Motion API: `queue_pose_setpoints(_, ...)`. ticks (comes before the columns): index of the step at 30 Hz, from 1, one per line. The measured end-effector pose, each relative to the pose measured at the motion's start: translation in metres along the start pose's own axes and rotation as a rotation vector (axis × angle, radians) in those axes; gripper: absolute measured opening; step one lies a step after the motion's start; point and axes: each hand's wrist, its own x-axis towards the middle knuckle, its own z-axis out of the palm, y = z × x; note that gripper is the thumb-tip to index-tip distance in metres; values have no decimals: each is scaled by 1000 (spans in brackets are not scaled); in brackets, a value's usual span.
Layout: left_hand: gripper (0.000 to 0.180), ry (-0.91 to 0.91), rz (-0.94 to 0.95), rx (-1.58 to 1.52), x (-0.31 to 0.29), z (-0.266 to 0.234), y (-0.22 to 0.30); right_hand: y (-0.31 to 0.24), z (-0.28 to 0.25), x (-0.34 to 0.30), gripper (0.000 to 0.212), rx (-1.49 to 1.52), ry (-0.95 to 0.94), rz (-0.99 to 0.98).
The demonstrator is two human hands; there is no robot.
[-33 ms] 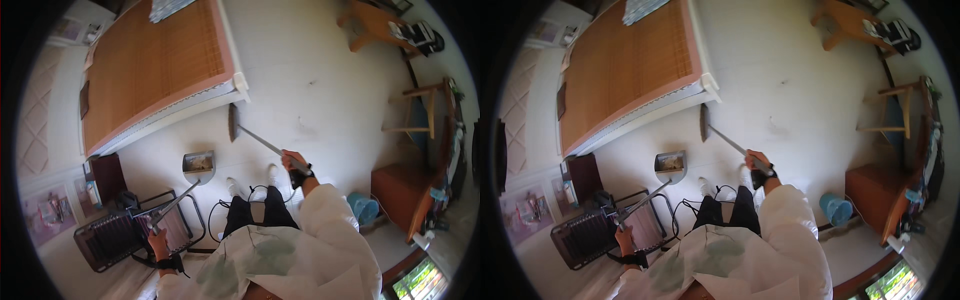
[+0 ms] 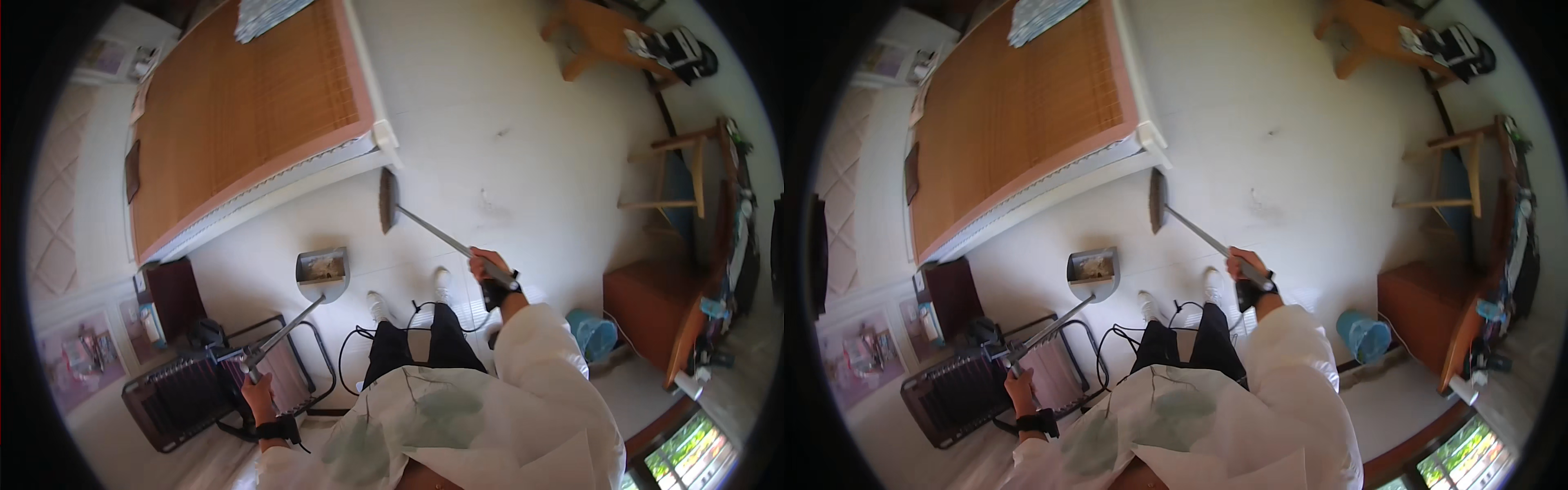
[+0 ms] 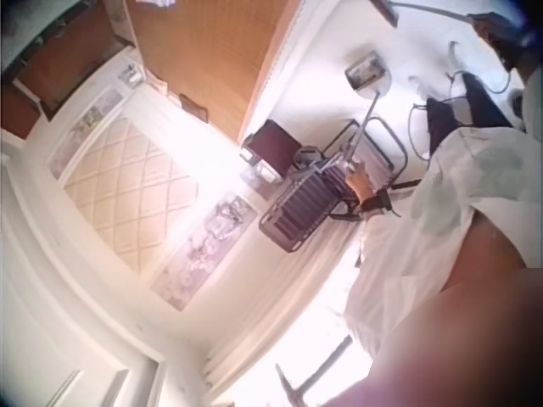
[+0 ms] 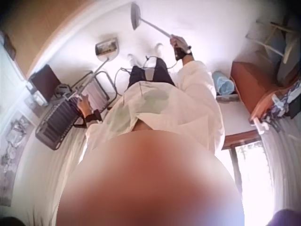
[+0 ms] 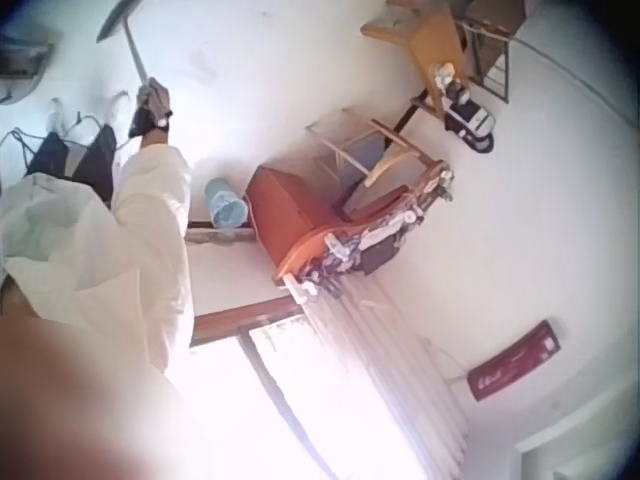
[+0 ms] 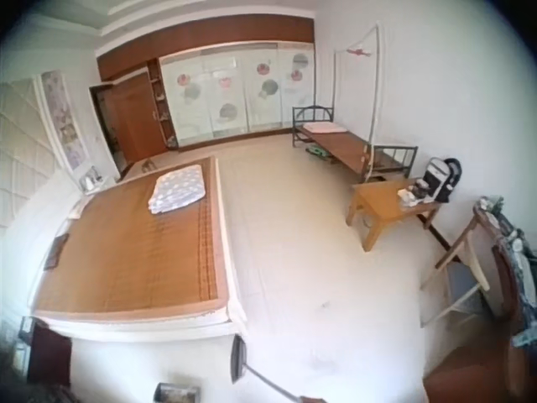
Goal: The person sweeps debris from the floor into a dustpan using a long-handled broom in several areas of a room.
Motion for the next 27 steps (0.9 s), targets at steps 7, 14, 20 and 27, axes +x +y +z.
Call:
queue_pose_setpoints(7,13,-78,68,163,34,59,42,1,1,-139,19,117,156,-158)
queue_pose_setpoints(14,15,-270,219,233,26,104,52,1,45,-201,60,-290,387,-466)
queue_pose_setpoints(20,18,-368,361,437,13,152,60,-88,21,-153,37,-1051,783,-737)
queue_pose_setpoints(27,21,-442,458,545,-7,209,106,-205,-40,-51,27,-1245,993,-768)
